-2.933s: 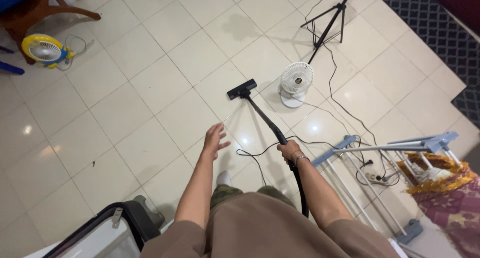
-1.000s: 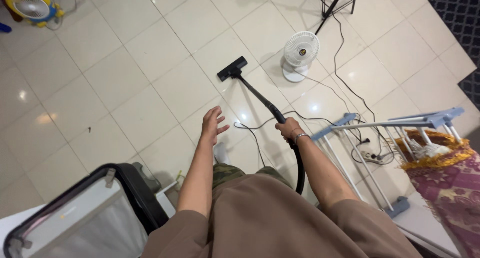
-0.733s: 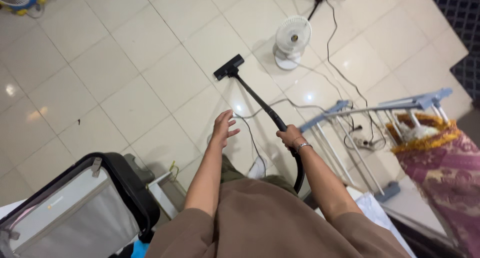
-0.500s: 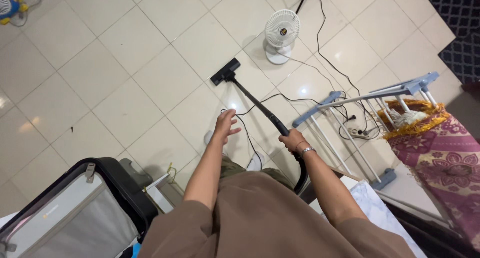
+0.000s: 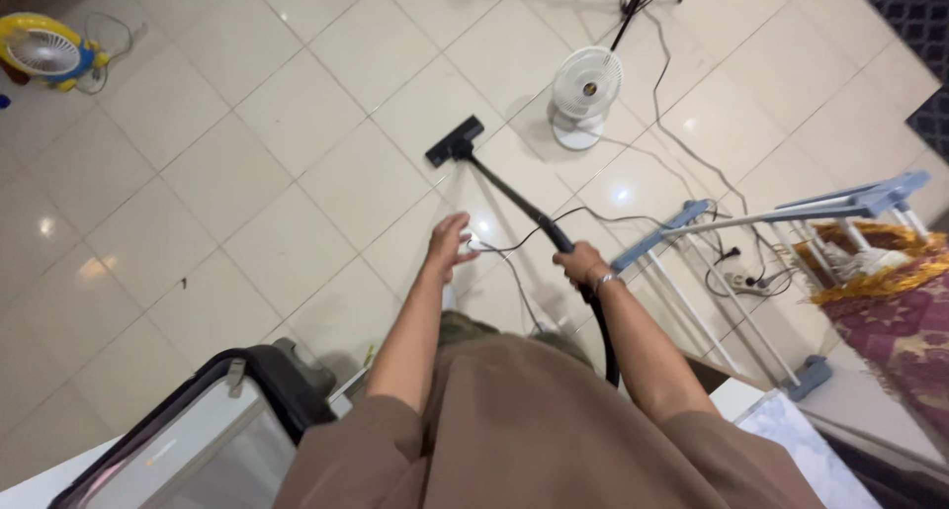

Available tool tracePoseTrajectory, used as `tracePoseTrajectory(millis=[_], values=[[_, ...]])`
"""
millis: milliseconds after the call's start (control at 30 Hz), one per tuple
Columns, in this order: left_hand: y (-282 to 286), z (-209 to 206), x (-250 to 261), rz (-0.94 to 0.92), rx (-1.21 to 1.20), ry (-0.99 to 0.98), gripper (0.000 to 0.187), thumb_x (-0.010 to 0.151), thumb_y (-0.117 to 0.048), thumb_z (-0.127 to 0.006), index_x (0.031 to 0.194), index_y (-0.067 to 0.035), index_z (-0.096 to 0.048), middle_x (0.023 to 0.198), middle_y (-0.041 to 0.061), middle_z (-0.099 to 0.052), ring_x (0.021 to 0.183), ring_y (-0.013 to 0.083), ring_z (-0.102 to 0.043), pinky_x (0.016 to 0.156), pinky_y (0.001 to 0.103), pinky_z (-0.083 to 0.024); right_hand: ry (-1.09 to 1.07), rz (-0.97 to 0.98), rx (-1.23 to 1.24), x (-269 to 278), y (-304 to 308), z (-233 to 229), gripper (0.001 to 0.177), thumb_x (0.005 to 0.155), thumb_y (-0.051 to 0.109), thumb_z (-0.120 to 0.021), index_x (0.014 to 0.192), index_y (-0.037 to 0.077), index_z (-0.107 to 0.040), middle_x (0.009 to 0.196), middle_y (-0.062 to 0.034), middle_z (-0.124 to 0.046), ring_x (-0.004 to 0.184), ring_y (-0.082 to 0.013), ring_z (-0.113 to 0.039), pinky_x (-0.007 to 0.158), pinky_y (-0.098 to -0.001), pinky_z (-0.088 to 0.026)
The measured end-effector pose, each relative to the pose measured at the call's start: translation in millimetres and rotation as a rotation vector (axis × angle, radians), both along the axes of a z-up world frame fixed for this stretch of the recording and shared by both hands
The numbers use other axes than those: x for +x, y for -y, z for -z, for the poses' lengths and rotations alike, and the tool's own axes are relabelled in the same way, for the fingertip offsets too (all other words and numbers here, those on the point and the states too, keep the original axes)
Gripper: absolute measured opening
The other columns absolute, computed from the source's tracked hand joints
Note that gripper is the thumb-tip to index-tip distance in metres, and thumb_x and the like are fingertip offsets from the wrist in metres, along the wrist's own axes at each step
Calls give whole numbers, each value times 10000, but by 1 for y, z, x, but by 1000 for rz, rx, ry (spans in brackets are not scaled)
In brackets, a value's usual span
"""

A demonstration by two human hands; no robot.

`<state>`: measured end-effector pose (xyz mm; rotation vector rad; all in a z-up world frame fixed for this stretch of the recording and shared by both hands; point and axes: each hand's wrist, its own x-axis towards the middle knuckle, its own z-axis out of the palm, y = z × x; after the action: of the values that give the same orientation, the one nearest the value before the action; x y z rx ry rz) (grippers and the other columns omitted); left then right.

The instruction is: The person vacuums the tiled floor using a handheld vacuum cleaner and its floor nozzle attachment, moving the nozzle across the floor and handling the hose by hand.

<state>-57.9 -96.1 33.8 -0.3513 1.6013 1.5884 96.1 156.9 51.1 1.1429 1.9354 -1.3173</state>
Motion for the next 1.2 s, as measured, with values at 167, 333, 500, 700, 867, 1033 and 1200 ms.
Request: tracePoseTrajectory(millis=[167,333,500,700,867,1033,1200], values=[[46,-7,-90,-66,5,-109,573,939,-400,-574,1436,-121,-512,1495,106,-505,1322,306,-539,835,447,-632,-56,26,-15,-53,19,21,337,847,253,-721,880,-75,-654,657,-122,-636,478,-231,-587,455,-400,-513],[91,-37,-149,-89,-46,-170,571,947,-397,-575,1443,-122,-511,1492,121,-501,1321,314,-547,858,462,-629,-11,-69,86,-79,46,24,300,865,294,-704,876,-6,-690,693,-119,-685,534,-225,-641,521,-389,-543],[103,-36,-161,-91,-43,-201,572,959,-406,-581,1439,-99,-521,1488,131,-503,1318,322,-549,860,460,-628,1,-15,87,-62,57,20,342,868,308,-710,870,-34,-698,685,-115,-678,535,-224,-637,524,-383,-536],[70,-30,-112,-66,-28,-114,575,950,-391,-601,1441,-106,-508,1468,116,-508,1309,312,-536,852,459,-622,27,21,87,-27,31,-10,330,846,277,-707,885,-50,-684,670,-116,-663,516,-227,-618,498,-388,-521],[28,-15,-67,-32,-24,-72,557,944,-379,-589,1426,-106,-536,1450,89,-533,1307,293,-542,824,434,-648,50,0,104,11,-6,-14,323,833,280,-716,892,-34,-669,662,-114,-659,501,-228,-613,476,-379,-514],[-25,9,-11,-3,8,-8,564,932,-381,-613,1419,-106,-547,1430,93,-546,1293,293,-545,785,434,-642,44,28,52,60,-35,-14,367,836,259,-725,874,-98,-650,642,-129,-638,466,-235,-592,438,-387,-495],[-67,30,49,50,56,-11,582,942,-407,-622,1429,-103,-530,1439,96,-557,1272,289,-567,776,423,-642,53,30,56,102,-47,-13,317,839,254,-705,854,-57,-645,627,-119,-638,446,-221,-591,434,-378,-496]])
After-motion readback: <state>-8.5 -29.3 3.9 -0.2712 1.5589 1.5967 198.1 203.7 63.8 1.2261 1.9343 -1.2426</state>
